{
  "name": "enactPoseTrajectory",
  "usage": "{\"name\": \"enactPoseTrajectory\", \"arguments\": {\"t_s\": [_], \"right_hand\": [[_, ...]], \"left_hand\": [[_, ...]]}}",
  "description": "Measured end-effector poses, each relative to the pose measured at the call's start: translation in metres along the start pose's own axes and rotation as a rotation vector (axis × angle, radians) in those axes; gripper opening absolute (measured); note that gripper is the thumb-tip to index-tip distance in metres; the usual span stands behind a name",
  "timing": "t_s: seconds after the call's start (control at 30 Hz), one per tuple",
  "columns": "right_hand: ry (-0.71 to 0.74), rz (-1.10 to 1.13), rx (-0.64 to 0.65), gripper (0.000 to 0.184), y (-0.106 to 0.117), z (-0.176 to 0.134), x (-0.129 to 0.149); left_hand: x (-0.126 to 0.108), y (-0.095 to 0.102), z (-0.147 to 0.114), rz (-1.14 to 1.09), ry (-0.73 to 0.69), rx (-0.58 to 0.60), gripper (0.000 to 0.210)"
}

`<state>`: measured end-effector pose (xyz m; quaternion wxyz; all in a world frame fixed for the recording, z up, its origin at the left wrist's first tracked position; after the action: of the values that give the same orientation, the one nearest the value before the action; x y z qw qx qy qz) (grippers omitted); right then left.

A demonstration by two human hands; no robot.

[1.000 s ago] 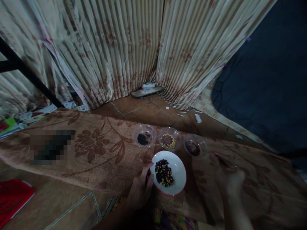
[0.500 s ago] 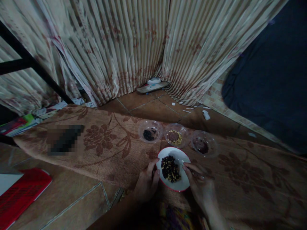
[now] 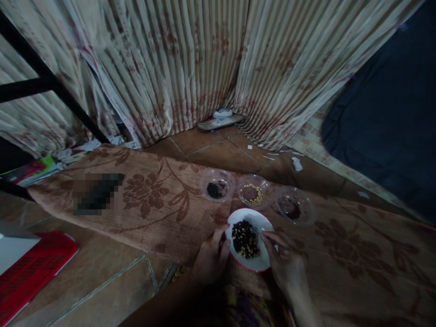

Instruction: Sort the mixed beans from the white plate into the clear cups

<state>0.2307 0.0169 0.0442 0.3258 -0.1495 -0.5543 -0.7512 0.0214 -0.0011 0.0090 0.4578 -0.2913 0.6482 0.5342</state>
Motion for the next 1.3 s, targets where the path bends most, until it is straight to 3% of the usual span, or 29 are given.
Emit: {"name": "enactPoseTrajectory", "arguments": {"t_s": [0.4,0.9,1.3], "right_hand": [[-0.079,0.066,0.006,0.02,0.0051,-0.0025,-0.0026],[0.033,-0.046,0.023,0.02,0.0042,0.0011,0.0053],[-0.02,-0.018,0.039,0.025,0.0031,-0.0014,0.0018]], "left_hand": [[-0.0025,0.0005,-0.0004,-0.008,0.014,-0.01,0.036],[-0.0031,0.0009,-0.0005,0.0,-0.001,-0.005,0.036],[-0.0038,0.001,-0.0008,-0.006,0.011,-0.003,0.036]]}}
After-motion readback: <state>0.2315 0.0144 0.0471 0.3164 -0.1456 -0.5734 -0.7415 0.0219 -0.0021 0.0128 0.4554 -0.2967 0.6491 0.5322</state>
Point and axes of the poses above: each hand's wrist, its own z-axis towards the middle knuckle, its own y-axis out of the back of the hand, x = y × z, the point moved 2 cm from there along z, towards the middle knuckle, and after that the axes turned 10 degrees about x, right-handed, at the moved point
